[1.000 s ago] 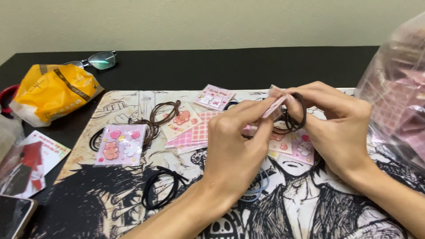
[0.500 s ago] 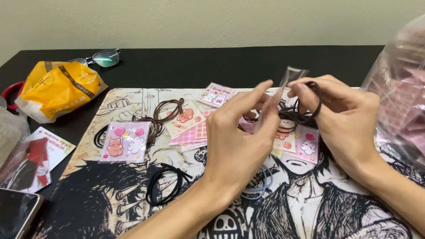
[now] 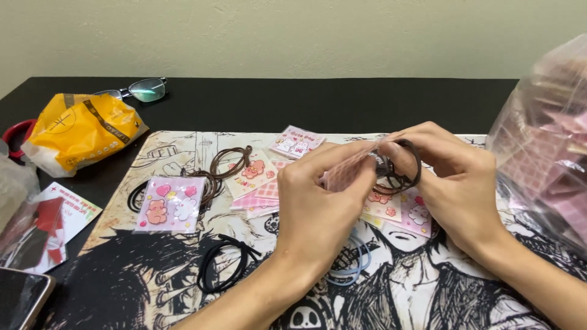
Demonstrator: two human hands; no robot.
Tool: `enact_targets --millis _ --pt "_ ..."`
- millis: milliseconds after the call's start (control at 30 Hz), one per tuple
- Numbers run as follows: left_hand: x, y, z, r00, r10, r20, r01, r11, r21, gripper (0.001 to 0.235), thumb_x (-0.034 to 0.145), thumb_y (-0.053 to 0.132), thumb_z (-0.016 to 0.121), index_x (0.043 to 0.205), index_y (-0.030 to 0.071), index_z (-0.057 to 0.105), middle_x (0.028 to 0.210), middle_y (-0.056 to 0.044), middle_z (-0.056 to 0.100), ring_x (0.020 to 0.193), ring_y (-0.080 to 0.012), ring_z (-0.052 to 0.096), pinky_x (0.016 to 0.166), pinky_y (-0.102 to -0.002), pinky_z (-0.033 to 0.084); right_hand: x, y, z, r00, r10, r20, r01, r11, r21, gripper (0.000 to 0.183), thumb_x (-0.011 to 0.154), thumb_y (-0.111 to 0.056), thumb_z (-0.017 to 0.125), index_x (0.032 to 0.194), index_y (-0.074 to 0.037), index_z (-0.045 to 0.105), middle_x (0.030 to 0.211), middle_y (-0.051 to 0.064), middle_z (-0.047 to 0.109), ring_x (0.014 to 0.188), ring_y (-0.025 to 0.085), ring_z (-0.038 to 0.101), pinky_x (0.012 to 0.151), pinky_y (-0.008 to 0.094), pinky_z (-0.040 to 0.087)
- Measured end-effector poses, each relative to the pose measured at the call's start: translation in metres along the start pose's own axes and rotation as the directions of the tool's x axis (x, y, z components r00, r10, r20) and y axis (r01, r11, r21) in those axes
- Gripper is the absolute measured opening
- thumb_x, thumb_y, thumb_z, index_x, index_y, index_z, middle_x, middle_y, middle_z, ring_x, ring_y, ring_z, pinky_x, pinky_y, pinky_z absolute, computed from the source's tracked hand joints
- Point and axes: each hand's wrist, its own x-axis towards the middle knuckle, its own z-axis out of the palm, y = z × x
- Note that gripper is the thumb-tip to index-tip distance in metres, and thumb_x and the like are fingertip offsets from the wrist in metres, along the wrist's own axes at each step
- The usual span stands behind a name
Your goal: The person places hair ties into small checkered paper bags and folds the tops closed. The person handles multiple hair ties and bags one at a time, placing the finished packages into a larger plastic bag.
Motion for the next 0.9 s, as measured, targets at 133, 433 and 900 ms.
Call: enact_targets --millis 133,433,900 --pt "0.0 -0.008 0.001 1.0 -0.023 -0.006 0.023 0.998 -0.05 0.024 0.097 0.006 0.083 0.119 0.01 0.088 0.112 -0.008 0.093 0.101 -0.0139 0.089 0.096 -0.025 0.076 -0.001 -0.001 -0.001 1.0 -0.006 0.018 0.007 0.999 -0.034 0.024 0.108 -0.007 0.074 0.129 0.003 0.081 0.122 0.019 0.081 0.115 0.024 0.076 0.098 0.031 0.064" --pt "0.005 -0.006 -0.001 0.973 -0.224 -0.062 0.214 0.967 -0.136 0.029 0.094 0.014 0.085 0.122 0.007 0.088 0.119 -0.013 0.094 0.104 -0.0197 0.096 0.092 -0.027 0.081 -0.014 -0.011 -0.001 0.94 -0.338 -0.041 0.316 0.911 -0.264 0.024 0.105 0.015 0.087 0.127 0.008 0.081 0.117 0.023 0.077 0.104 0.028 0.076 0.094 0.033 0.067" --pt "0.0 -0.01 0.002 0.999 0.029 0.029 -0.027 0.998 -0.062 0.028 0.097 0.006 0.083 0.125 0.005 0.084 0.121 -0.016 0.09 0.11 -0.0234 0.091 0.105 -0.03 0.077 -0.009 -0.013 0.004 0.995 -0.078 -0.069 0.069 0.989 -0.131 0.015 0.102 0.012 0.083 0.115 0.006 0.083 0.114 0.02 0.086 0.106 0.026 0.084 0.1 0.032 0.068"
